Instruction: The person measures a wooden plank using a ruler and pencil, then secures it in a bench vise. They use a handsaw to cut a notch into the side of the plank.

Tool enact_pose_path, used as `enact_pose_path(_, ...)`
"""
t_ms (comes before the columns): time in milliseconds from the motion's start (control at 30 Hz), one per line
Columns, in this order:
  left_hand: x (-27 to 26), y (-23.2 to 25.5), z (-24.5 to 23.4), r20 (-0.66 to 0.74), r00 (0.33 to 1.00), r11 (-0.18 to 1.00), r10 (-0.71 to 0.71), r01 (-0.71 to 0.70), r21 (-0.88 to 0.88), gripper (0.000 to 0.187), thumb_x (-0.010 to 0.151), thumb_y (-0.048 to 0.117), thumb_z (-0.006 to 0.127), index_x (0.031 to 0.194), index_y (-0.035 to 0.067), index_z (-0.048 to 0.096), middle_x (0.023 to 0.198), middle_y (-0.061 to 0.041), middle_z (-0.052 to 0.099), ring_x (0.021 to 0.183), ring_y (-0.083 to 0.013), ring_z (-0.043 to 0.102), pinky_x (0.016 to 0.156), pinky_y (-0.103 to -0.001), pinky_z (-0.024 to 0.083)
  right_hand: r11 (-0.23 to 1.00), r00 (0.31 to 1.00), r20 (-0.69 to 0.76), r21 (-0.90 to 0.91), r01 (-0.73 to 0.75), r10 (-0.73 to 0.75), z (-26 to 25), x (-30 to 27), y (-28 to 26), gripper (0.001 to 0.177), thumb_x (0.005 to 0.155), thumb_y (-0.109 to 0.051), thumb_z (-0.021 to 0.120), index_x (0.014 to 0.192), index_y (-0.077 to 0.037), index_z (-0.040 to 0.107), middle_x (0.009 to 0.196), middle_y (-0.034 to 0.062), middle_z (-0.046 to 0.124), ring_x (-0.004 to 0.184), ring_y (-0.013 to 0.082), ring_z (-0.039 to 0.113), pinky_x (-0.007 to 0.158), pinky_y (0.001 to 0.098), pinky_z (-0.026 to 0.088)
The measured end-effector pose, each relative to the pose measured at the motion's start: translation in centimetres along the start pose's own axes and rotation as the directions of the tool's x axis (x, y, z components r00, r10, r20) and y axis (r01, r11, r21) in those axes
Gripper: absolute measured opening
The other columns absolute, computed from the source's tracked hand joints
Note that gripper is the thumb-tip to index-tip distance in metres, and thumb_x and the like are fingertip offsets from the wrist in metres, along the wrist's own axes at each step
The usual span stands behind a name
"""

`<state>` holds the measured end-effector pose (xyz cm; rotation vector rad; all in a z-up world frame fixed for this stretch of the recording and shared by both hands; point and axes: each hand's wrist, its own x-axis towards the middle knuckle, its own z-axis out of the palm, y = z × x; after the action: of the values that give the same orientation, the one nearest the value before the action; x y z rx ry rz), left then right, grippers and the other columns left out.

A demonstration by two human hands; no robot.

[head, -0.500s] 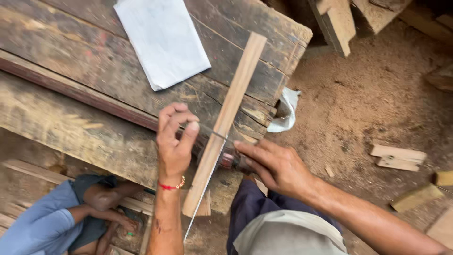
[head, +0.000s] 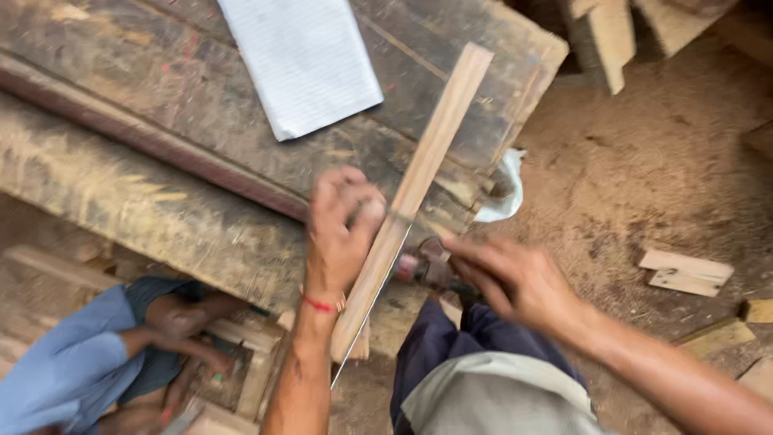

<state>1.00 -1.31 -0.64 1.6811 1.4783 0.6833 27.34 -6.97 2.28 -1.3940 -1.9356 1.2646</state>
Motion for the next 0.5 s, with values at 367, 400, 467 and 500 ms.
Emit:
enact_pose_path(367,0.6,0.6,-2.3,-0.046,0.999,0.992,0.016,-0.021,-0.126,0.015,0.101,0.019,0.07,0.11,0.006,0.07,0.126,-0.009,0.059,0.121,-0.0229,0.058,0.107,-0.036,0.047,0.998,1.0,-0.023,0.06,0.008,-0.007,0.0,0.6,-1.3,0.047,0.091,-0.012,0.07,0.137,-0.015,0.063,0.077,0.0101,0.061,0.065,0.0267,0.066,0.056,0.0406,0.055)
enact_pose_path(400,0.6,0.6,-2.2,-0.03,0.999,0.992,0.017,-0.02,-0.124,0.015,0.101,0.02,0.071,0.109,0.007,0.07,0.126,-0.009,0.059,0.121,-0.0225,0.058,0.106,-0.036,0.048,0.999,1.0,-0.017,0.05,0.003,-0.002,0.1,0.6,-1.2,0.047,0.091,-0.012,0.07,0.137,-0.016,0.064,0.077,0.0099,0.061,0.064,0.0267,0.066,0.055,0.041,0.055)
enact_pose_path(467,0.9,0.6,-1.9,-0.027,1.0,0.994,-0.015,0.012,-0.11,0.016,0.1,0.021,0.071,0.109,0.007,0.07,0.126,-0.009,0.059,0.119,-0.0222,0.059,0.105,-0.035,0.049,1.0,1.0,-0.013,0.026,-0.007,0.007,0.2,0.8,-0.6,0.046,0.092,-0.011,0.069,0.137,-0.016,0.064,0.076,0.0094,0.061,0.063,0.0266,0.065,0.055,0.0418,0.054)
enact_pose_path(500,1.2,0.5,-1.7,-0.025,0.999,0.994,-0.028,0.025,-0.104,0.017,0.1,0.022,0.072,0.109,0.008,0.071,0.126,-0.008,0.059,0.118,-0.022,0.059,0.104,-0.035,0.049,1.0,1.0,-0.012,0.027,-0.008,0.008,0.3,0.9,-0.3,0.046,0.092,-0.011,0.069,0.137,-0.016,0.064,0.079,0.0101,0.062,0.063,0.0268,0.065,0.055,0.0413,0.055)
